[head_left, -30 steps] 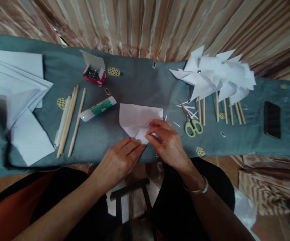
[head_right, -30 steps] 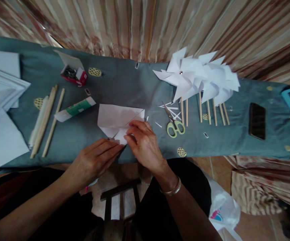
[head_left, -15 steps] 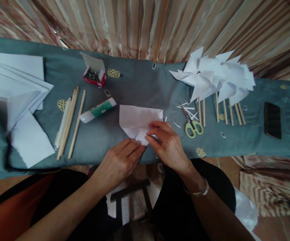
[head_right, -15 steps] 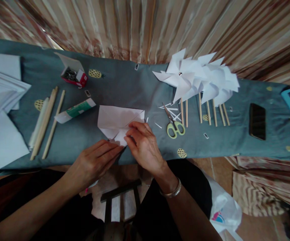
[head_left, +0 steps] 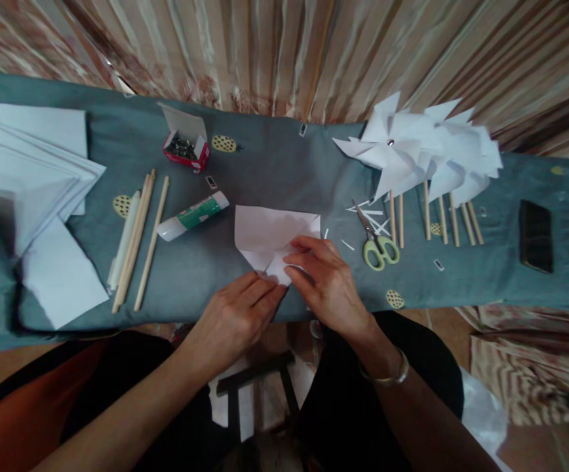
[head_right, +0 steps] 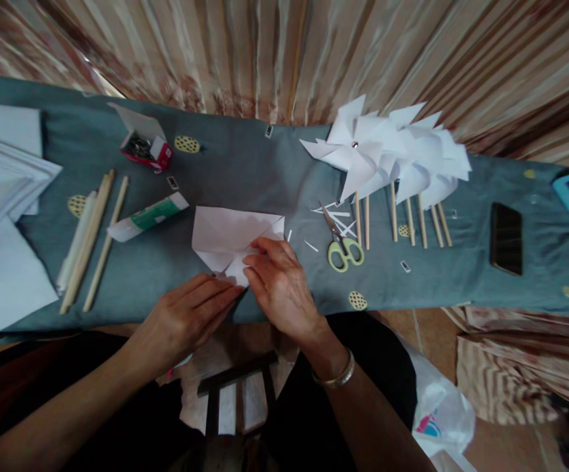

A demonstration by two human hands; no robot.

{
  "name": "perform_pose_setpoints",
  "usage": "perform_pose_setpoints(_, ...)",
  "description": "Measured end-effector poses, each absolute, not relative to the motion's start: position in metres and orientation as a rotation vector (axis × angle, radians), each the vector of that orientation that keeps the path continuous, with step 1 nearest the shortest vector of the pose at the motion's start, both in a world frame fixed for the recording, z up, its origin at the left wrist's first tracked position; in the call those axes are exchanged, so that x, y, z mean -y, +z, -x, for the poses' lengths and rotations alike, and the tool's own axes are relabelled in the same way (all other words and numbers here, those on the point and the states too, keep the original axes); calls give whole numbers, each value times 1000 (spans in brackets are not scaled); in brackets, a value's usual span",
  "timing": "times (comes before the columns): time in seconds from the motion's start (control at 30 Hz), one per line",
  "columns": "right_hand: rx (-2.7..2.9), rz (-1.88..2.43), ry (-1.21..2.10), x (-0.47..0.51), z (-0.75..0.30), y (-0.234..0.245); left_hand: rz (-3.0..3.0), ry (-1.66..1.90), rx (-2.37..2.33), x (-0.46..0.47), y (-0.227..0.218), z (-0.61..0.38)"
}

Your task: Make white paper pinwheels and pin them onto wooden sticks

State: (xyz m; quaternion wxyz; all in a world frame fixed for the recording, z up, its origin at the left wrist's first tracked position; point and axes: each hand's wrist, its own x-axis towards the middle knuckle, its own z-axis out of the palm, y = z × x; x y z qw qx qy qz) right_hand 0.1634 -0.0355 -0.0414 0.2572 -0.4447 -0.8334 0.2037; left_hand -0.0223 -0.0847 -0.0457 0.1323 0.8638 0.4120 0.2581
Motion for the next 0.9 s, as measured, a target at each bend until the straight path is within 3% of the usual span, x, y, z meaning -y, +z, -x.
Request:
perform_pose_setpoints(0.63,2453,1275,530,40,-158,-40,-2505,715,-1200,85,-44,22)
perform_pose_setpoints(0.9,2460,1320,333,49,-149,-53,-2537,753,-1222,83,-42,20)
